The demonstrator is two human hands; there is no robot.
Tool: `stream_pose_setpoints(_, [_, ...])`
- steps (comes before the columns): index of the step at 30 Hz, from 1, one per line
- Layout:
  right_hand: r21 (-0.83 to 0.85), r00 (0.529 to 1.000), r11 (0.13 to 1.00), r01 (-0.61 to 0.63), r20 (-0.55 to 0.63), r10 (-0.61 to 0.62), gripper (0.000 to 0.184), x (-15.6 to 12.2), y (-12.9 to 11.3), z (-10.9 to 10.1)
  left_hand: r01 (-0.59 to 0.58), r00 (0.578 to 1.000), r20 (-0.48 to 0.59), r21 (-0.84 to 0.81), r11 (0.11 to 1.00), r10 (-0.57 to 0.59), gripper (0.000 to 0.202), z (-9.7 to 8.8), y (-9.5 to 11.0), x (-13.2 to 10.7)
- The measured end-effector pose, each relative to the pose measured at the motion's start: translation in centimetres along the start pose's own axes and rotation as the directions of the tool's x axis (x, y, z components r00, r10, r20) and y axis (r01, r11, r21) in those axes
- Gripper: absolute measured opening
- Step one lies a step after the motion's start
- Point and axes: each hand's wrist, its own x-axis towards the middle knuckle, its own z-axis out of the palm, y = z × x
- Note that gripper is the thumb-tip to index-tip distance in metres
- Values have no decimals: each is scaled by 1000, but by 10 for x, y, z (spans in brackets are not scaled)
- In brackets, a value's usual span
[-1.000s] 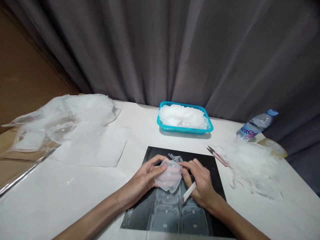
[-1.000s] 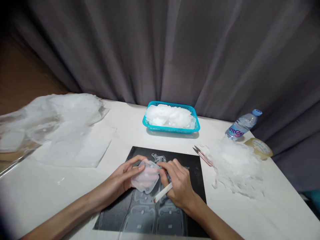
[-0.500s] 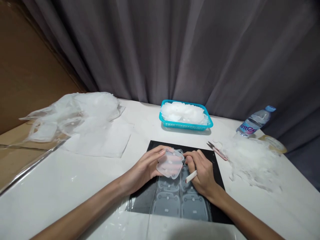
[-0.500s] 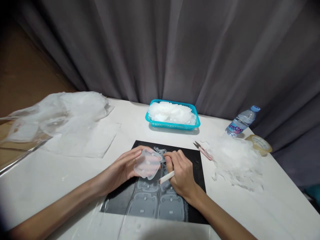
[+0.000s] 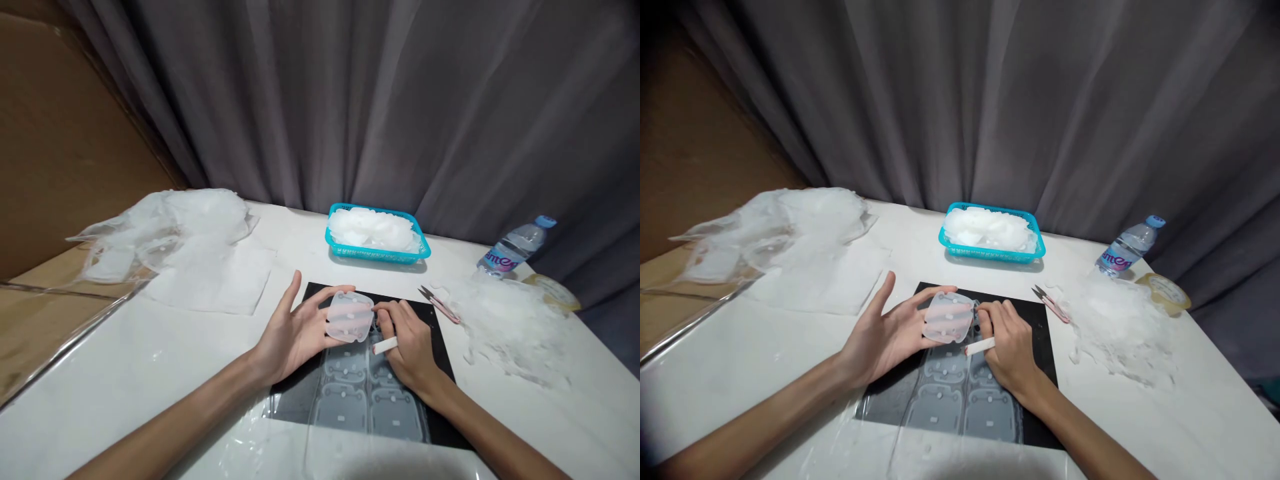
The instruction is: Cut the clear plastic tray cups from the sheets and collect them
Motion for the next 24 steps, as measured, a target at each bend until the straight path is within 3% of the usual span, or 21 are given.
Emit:
stream_pose_setpoints(13, [-48, 999, 998, 31, -10, -31, 31, 1, -1, 7, -41, 999, -34, 4, 999, 41, 89, 6, 21, -2])
stream_pose_setpoints(16, [-71, 999, 997, 38, -4, -38, 34, 2, -2, 11, -61, 994, -84, 86, 994, 68, 84, 6, 28, -2])
stream_pose_setpoints(18, [-81, 999, 996, 41, 1, -41, 35, 3, -3, 14, -99, 976, -167, 237, 966, 141, 75, 3, 42, 5])
stream_pose_setpoints(20, [-95, 999, 995, 43, 9, -42, 35, 4, -3, 17, -165, 926, -228, 471, 867, 300, 68, -1, 64, 21])
stream_pose_setpoints(21, [-103, 999, 994, 44, 10, -43, 36, 4, -3, 18, -218, 880, -216, 608, 764, 423, 68, -2, 77, 33])
stream_pose_setpoints(24, [-134, 999, 990, 44, 15, -42, 38, 5, -2, 20, -190, 807, -35, 930, 316, 589, 81, -1, 110, 82])
